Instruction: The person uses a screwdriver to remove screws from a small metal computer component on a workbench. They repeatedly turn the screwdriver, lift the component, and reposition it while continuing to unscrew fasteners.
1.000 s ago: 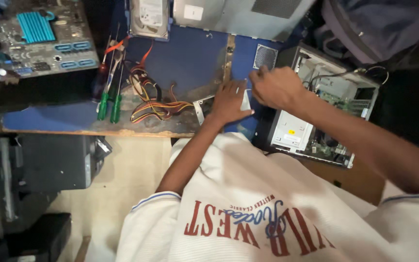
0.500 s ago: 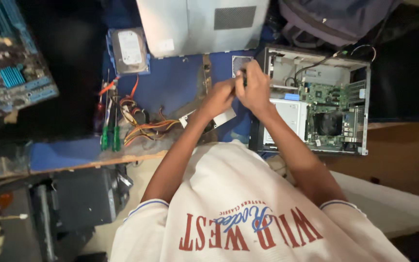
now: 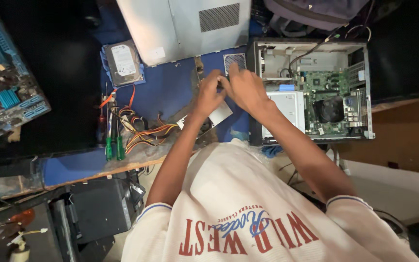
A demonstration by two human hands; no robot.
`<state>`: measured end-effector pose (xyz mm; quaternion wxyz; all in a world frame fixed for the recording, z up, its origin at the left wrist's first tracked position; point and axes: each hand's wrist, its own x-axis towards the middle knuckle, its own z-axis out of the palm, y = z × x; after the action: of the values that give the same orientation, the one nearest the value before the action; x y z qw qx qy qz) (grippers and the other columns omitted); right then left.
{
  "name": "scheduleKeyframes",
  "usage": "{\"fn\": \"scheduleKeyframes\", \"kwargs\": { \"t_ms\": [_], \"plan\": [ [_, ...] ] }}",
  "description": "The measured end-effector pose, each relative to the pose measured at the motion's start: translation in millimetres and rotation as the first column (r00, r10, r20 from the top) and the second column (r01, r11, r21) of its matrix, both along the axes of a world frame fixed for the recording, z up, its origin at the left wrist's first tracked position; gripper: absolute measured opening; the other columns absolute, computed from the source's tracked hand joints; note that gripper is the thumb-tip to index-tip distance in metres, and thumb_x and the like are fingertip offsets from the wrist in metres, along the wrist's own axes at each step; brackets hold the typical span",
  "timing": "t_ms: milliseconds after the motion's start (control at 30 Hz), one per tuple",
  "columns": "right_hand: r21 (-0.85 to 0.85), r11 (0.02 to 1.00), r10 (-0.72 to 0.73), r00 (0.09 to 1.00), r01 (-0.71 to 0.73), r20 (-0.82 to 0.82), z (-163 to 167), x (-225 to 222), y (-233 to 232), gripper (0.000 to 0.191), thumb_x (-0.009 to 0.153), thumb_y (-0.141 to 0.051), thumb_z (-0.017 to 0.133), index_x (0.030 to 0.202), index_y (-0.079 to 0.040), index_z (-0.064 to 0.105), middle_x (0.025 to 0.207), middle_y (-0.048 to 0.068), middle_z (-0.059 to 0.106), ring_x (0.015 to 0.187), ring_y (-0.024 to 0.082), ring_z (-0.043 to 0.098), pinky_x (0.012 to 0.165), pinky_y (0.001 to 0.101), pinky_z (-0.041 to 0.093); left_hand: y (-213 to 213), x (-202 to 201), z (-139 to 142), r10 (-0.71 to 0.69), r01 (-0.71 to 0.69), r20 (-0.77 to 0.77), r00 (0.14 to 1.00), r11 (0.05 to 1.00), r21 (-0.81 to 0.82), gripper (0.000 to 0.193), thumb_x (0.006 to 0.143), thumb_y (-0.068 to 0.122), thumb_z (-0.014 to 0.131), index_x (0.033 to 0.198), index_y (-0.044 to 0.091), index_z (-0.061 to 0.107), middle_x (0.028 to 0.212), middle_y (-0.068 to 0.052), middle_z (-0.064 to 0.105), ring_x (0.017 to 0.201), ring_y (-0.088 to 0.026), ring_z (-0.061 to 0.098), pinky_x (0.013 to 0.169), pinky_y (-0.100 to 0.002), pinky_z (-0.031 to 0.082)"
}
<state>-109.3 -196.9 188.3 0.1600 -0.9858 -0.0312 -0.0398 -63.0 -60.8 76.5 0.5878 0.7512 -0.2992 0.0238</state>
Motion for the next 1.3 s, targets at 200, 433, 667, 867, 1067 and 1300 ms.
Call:
{"fn": "scheduleKeyframes", "kwargs": {
  "t_ms": [200,433,667,867,1067,1300],
  "plan": [
    [0.175,0.963,0.218,0.975,-0.207,-0.046,8.8,10.9,-16.8,0.025,0.094,-0.011,0.065,0.108,0.006,0.052,0.103,0.032,0.064,0.099,0.053,0.061,0.085,0.056,0.049,6.4,10.4,0.9,-0.111,0.11,0.029,0.993,0.994,0.017,0.034,0.088,0.002,0.072,0.121,0.0,0.064,0.11,-0.021,0.07,0.106,-0.041,0.069,0.089,-0.042,0.054],
    [0.159,0.932,0.331,0.943,-0.325,-0.015,18.0,3.9,-16.1,0.021,0.093,-0.006,0.063,0.105,0.005,0.049,0.104,0.028,0.063,0.104,0.049,0.059,0.09,0.0542,0.047,11.5,8.7,-0.9,-0.171,0.17,0.009,0.985,0.982,0.085,0.026,0.092,-0.001,0.067,0.118,-0.001,0.064,0.1,-0.018,0.065,0.097,-0.039,0.067,0.084,-0.044,0.052],
    [0.087,0.988,0.138,0.986,-0.13,-0.094,14.3,2.4,1.3,0.023,0.101,-0.016,0.063,0.106,0.004,0.052,0.099,0.028,0.063,0.095,0.05,0.06,0.083,0.0563,0.048,2.9,4.5,-3.7,-0.027,0.033,0.139,0.99,0.999,-0.043,0.033,0.081,0.001,0.072,0.109,-0.002,0.055,0.102,-0.02,0.058,0.097,-0.041,0.063,0.08,-0.046,0.052],
    [0.149,0.887,0.439,0.898,-0.437,0.018,20.6,-0.7,-13.5,0.022,0.084,-0.003,0.062,0.104,0.002,0.056,0.103,0.025,0.06,0.099,0.047,0.056,0.088,0.0526,0.046,6.0,2.6,-4.1,-0.091,0.092,0.043,0.995,0.995,-0.032,0.032,0.083,0.007,0.076,0.108,-0.002,0.058,0.097,-0.021,0.062,0.09,-0.041,0.064,0.077,-0.047,0.05],
    [0.081,0.95,0.302,0.953,-0.301,-0.001,16.5,-7.7,-4.6,0.02,0.096,-0.014,0.06,0.106,0.002,0.053,0.101,0.026,0.063,0.097,0.048,0.061,0.084,0.0536,0.049,12.7,3.0,-3.2,-0.116,0.121,-0.045,0.992,0.98,0.156,0.015,0.092,0.008,0.07,0.105,0.001,0.066,0.093,-0.023,0.068,0.089,-0.043,0.067,0.078,-0.047,0.052],
    [-0.033,0.998,-0.066,0.985,0.061,-0.159,-1.5,2.1,11.6,0.035,0.107,-0.033,0.054,0.11,0.002,0.051,0.091,0.033,0.068,0.084,0.053,0.068,0.072,0.0578,0.055,5.3,2.9,-4.5,-0.045,0.043,0.031,0.999,0.997,0.057,0.021,0.081,0.003,0.069,0.103,0.004,0.068,0.091,-0.02,0.07,0.085,-0.041,0.07,0.075,-0.047,0.054]
  ]
}}
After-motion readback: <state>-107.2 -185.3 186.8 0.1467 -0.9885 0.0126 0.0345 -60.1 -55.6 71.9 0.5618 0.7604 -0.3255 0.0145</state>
